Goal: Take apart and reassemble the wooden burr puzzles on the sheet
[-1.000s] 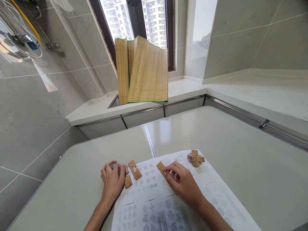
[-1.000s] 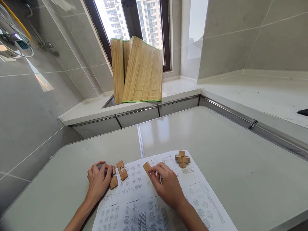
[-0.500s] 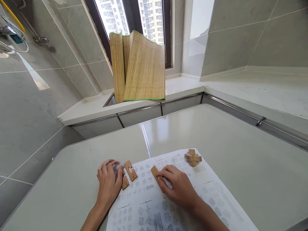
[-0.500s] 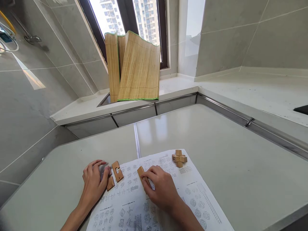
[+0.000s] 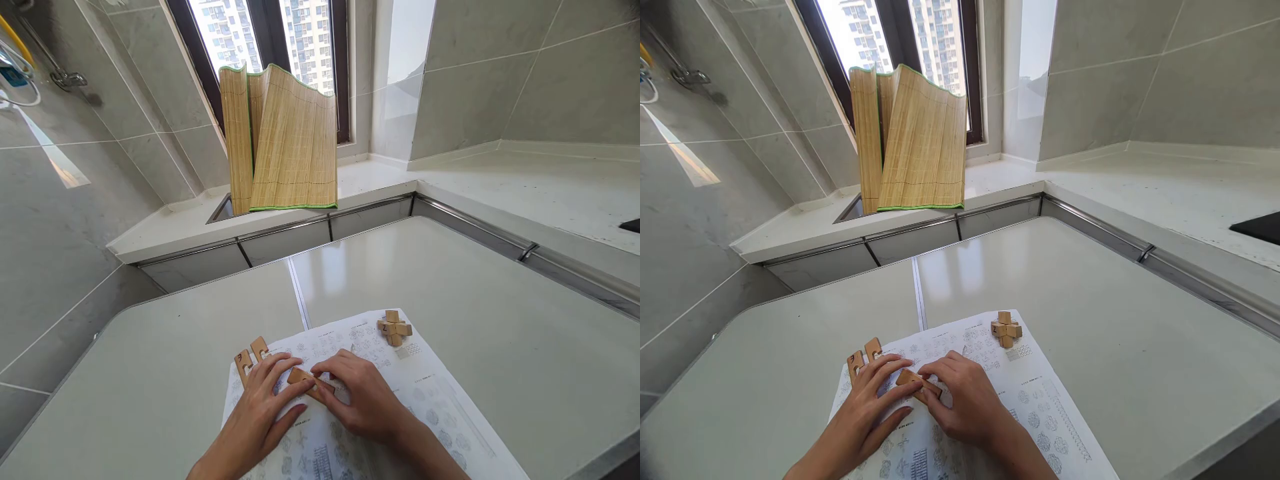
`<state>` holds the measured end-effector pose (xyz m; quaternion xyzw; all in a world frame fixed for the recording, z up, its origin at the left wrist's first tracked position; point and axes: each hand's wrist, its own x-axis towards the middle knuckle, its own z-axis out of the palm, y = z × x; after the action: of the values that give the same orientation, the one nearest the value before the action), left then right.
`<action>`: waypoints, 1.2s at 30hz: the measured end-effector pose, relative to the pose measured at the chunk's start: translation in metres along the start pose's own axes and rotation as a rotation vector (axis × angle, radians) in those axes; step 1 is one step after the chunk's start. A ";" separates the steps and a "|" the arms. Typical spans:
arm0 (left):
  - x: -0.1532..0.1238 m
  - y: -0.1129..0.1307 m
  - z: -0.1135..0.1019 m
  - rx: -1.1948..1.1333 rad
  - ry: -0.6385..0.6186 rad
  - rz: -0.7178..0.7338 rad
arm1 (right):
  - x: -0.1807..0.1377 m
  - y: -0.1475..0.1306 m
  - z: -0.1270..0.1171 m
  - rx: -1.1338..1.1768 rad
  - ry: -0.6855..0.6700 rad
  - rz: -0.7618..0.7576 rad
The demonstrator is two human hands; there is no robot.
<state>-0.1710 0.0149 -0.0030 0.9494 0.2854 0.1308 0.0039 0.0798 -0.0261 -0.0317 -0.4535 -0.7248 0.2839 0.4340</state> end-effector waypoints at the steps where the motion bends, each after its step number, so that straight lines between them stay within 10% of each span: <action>1: -0.001 -0.002 0.002 0.008 0.024 -0.010 | 0.000 0.000 0.000 0.006 -0.006 0.000; 10: -0.008 -0.019 0.011 0.104 0.198 -0.153 | -0.001 -0.004 -0.003 0.047 -0.057 0.055; 17: -0.003 -0.012 0.010 0.099 0.051 -0.065 | -0.001 -0.002 -0.002 0.047 -0.057 0.056; 36: -0.007 -0.033 0.019 -0.010 0.152 -0.440 | 0.004 0.000 -0.003 0.215 0.118 0.265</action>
<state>-0.1901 0.0398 -0.0258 0.8518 0.4842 0.1993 0.0154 0.0814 -0.0223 -0.0292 -0.5118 -0.5977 0.3873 0.4805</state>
